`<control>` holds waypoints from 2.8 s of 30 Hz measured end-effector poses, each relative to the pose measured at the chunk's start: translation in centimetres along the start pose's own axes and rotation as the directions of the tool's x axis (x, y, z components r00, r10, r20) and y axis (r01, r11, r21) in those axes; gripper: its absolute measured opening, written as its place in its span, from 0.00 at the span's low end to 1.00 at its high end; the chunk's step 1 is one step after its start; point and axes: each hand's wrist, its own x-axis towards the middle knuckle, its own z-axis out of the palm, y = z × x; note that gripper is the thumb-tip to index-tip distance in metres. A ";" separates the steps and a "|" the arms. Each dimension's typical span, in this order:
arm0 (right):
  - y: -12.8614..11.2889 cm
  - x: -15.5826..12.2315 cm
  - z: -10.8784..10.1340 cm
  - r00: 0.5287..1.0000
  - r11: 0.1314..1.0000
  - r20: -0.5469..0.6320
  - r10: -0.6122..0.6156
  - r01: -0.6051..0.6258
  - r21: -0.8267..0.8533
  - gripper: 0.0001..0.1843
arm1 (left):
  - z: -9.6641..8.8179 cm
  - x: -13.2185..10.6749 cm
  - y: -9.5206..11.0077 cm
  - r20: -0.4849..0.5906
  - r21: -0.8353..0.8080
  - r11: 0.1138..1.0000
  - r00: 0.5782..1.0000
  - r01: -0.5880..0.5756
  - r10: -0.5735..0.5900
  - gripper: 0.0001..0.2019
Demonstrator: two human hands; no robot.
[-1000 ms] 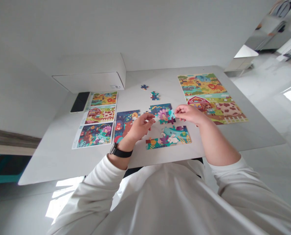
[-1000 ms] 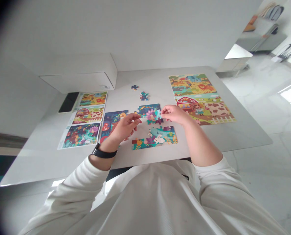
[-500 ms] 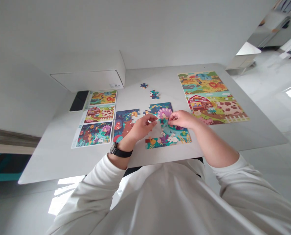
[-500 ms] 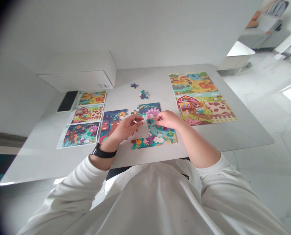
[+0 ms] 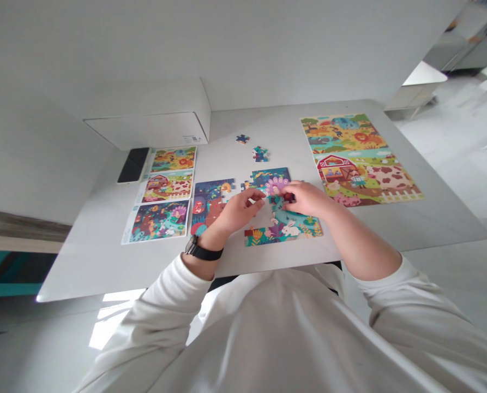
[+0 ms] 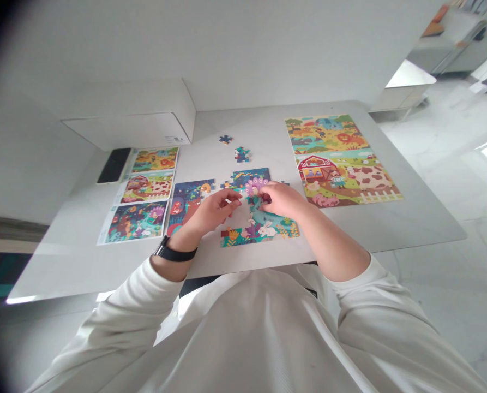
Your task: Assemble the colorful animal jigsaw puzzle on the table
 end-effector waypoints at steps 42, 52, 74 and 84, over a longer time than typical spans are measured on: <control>2.1 -0.4 -2.6 0.945 0.916 0.077 0.317 -0.326 0.232 0.05 | -0.2 -0.2 0.0 0.023 0.031 0.999 0.999 -0.025 0.025 0.19; 2.6 -0.2 -1.8 0.964 0.945 0.041 0.263 -0.266 0.192 0.05 | -0.1 -0.2 -0.1 0.022 0.027 0.999 1.000 -0.022 0.021 0.19; -2.1 0.6 0.7 0.997 0.703 0.079 -0.027 -0.038 0.711 0.18 | 0.1 -0.3 0.0 0.058 0.000 0.998 0.996 -0.063 0.063 0.21; -1.1 -0.3 -0.8 0.997 0.850 0.059 0.055 -0.078 0.521 0.14 | -0.2 -0.5 0.2 0.078 -0.045 0.999 0.997 -0.013 0.017 0.13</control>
